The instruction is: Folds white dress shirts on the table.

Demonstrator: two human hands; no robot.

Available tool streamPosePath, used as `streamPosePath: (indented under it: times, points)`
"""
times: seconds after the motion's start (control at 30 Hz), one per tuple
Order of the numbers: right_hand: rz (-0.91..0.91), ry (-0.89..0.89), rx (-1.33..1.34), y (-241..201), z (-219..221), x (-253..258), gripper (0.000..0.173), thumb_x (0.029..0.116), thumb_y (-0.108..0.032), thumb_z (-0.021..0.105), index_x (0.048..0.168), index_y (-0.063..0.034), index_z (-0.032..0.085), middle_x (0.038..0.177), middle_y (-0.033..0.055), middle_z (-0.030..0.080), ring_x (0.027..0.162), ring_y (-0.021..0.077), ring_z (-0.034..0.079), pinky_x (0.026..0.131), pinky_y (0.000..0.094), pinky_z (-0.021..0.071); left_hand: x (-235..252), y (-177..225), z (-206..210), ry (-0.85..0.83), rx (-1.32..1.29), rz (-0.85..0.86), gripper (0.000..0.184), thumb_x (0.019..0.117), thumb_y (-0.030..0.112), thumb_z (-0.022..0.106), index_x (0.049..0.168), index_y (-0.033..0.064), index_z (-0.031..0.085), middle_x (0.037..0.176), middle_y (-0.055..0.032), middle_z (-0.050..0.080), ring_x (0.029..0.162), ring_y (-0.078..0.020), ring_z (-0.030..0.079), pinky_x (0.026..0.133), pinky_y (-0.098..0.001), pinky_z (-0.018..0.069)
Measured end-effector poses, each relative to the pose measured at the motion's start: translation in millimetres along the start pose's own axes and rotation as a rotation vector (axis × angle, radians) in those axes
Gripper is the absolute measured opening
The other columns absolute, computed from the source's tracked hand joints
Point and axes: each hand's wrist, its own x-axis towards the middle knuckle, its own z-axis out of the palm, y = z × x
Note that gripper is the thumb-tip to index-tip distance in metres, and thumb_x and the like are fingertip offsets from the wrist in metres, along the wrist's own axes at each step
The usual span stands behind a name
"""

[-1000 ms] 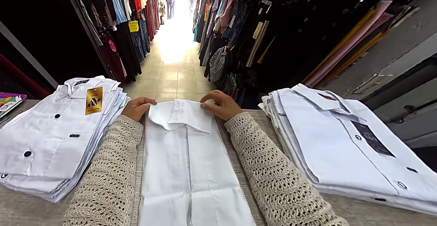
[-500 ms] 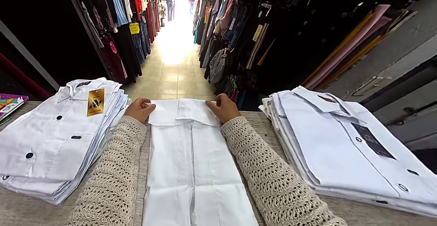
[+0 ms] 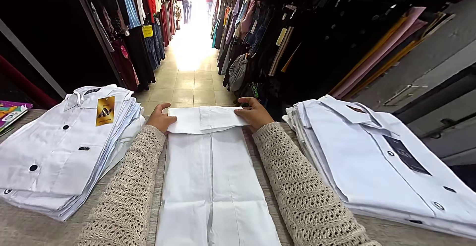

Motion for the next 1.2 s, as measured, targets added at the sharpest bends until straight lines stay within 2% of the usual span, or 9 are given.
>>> streamPosePath:
  times: [0.17, 0.3, 0.43, 0.53, 0.63, 0.8, 0.9, 1.1, 1.2]
  points:
    - [-0.055, 0.006, -0.424, 8.8, -5.9, 7.3, 0.05, 0.0875, -0.007, 0.078, 0.131, 0.0029, 0.057, 0.113, 0.0265, 0.067, 0.099, 0.0373, 0.067, 0.089, 0.0558, 0.0518, 7.5, -10.6, 0.3, 0.022, 0.09, -0.018, 0.069, 0.0908, -0.009, 0.066, 0.15, 0.0053, 0.035, 0.12, -0.0239, 0.067, 0.094, -0.028, 0.07, 0.083, -0.0441, 0.0566]
    - [-0.364, 0.027, -0.745, -0.8, 0.8, 3.6, 0.046, 0.0877, -0.003, 0.072, 0.132, 0.0042, 0.062, 0.139, 0.0325, 0.052, 0.126, 0.0506, 0.052, 0.102, 0.0643, 0.0446, -1.6, 3.6, 5.1, 0.099, 0.673, 0.248, 0.075, 0.0855, 0.008, 0.079, 0.149, -0.0061, 0.041, 0.143, -0.0337, 0.049, 0.129, -0.0495, 0.052, 0.105, -0.0624, 0.0435]
    - [-0.592, -0.232, -0.864, -1.3, 37.7, -10.9, 0.046, 0.1044, -0.021, 0.055, 0.15, -0.0126, 0.053, 0.163, 0.0147, 0.037, 0.152, 0.0418, 0.028, 0.114, 0.0742, 0.0228, -13.1, -1.5, 32.7, -0.093, 1.035, 0.554, 0.06, 0.1012, 0.026, 0.063, 0.155, 0.007, 0.043, 0.165, -0.0199, 0.03, 0.153, -0.0419, 0.024, 0.117, -0.0706, 0.0196]
    - [-0.411, -0.442, -1.006, 5.2, 48.8, -22.0, 0.053, 0.1108, -0.044, 0.034, 0.161, -0.0255, 0.035, 0.167, 0.0009, 0.031, 0.157, 0.0285, 0.02, 0.12, 0.0701, 0.0074, -13.9, -16.7, 43.1, -0.293, 1.162, 0.41, 0.068, 0.1062, 0.052, 0.043, 0.162, 0.0163, 0.029, 0.169, -0.0084, 0.023, 0.158, -0.0281, 0.014, 0.121, -0.0681, 0.0015]
    - [-0.323, -0.441, -1.025, 6.4, 42.7, -19.2, 0.056, 0.1109, -0.047, 0.029, 0.161, -0.0233, 0.035, 0.166, 0.0012, 0.034, 0.156, 0.0262, 0.023, 0.122, 0.0665, 0.006, -10.9, -18.1, 41.0, -0.294, 1.175, 0.342, 0.077, 0.1043, 0.06, 0.04, 0.163, 0.0133, 0.024, 0.17, -0.0087, 0.022, 0.158, -0.0261, 0.013, 0.121, -0.066, -0.0021]
    - [-0.339, -0.381, -0.882, 8.8, 38.2, -8.8, 0.052, 0.112, -0.039, 0.032, 0.15, -0.0094, 0.051, 0.153, 0.0123, 0.051, 0.147, 0.0308, 0.041, 0.12, 0.0673, 0.0124, -18.9, -19.0, 35.5, -0.359, 1.116, 0.364, 0.075, 0.1049, 0.055, 0.044, 0.162, 0.01, 0.026, 0.169, -0.0102, 0.023, 0.158, -0.0274, 0.015, 0.123, -0.0641, 0.0009]
    - [-0.386, -0.337, -0.774, -0.3, 33.3, 14.8, 0.051, 0.111, -0.036, 0.039, 0.144, 0.0019, 0.053, 0.145, 0.0238, 0.055, 0.138, 0.0397, 0.05, 0.115, 0.0647, 0.031, -38.8, -18.7, 20.6, -0.471, 0.892, 0.45, 0.066, 0.1066, 0.044, 0.047, 0.157, 0.0037, 0.036, 0.164, -0.0171, 0.033, 0.154, -0.0326, 0.027, 0.123, -0.0614, 0.0139]
    - [-0.235, -0.517, -0.885, -27.1, 55.2, 57.4, 0.065, 0.1081, -0.048, 0.043, 0.151, 0.0004, 0.043, 0.144, 0.0255, 0.056, 0.136, 0.0406, 0.052, 0.114, 0.0613, 0.035, -164.4, 8.4, -52.7, -0.876, 0.539, 0.589, 0.065, 0.1056, 0.045, 0.035, 0.149, -0.001, 0.048, 0.152, -0.0174, 0.051, 0.142, -0.0282, 0.048, 0.119, -0.0453, 0.0361]
    - [-0.285, -0.633, -0.959, -33.9, 72.7, 60.1, 0.06, 0.1057, -0.048, 0.051, 0.136, 0.003, 0.059, 0.127, 0.0281, 0.064, 0.123, 0.0432, 0.06, 0.107, 0.0628, 0.0406, -216.1, -0.9, -68.3, -0.946, 0.425, 0.57, 0.056, 0.1062, 0.033, 0.041, 0.138, -0.0117, 0.056, 0.14, -0.0263, 0.059, 0.132, -0.0371, 0.058, 0.115, -0.0463, 0.0414]
